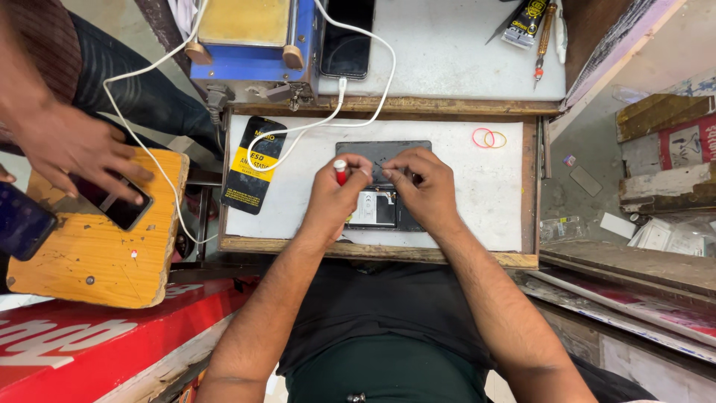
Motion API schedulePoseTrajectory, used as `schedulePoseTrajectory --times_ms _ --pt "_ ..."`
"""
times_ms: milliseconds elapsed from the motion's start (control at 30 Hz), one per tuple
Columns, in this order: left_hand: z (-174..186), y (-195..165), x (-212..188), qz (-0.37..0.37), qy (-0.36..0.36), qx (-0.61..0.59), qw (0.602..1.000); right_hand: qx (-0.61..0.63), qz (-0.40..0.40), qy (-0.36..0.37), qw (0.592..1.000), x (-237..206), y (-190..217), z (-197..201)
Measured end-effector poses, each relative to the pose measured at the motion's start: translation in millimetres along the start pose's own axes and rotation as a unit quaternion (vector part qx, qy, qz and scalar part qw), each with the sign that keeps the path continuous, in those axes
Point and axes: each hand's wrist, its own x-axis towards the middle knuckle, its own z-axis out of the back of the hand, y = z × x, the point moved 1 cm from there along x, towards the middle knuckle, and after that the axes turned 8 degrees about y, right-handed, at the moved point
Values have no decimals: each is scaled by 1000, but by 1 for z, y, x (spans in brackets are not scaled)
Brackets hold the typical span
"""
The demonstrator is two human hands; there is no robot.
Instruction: The person uses a red-handled screwdriver to remove screws from a disassembled smartphone on a workbench. They handle the phone's back cover and internal components, then receive another phone from a bystander and place it on a nearby stool. The person continues to work on the first phone's internals.
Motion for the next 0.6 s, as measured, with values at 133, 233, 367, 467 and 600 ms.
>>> schedulePoseTrajectory --times_ms 133,233,367,467,600 --pt "12 -7 0 -13 4 16 1000 -2 -1 5 1000 7 -6 3" --pt "13 -7 -2 -54 12 116 992 141 -30 29 989 7 -15 -1" --pt "5 -1 -4 -24 30 104 994 215 4 59 975 4 -24 -9" --pt "2 -1 -3 -23 44 67 997 194 37 43 979 2 -27 -12" --pt "1 -5 -2 17 31 51 998 113 70 25 991 1 -20 -11"
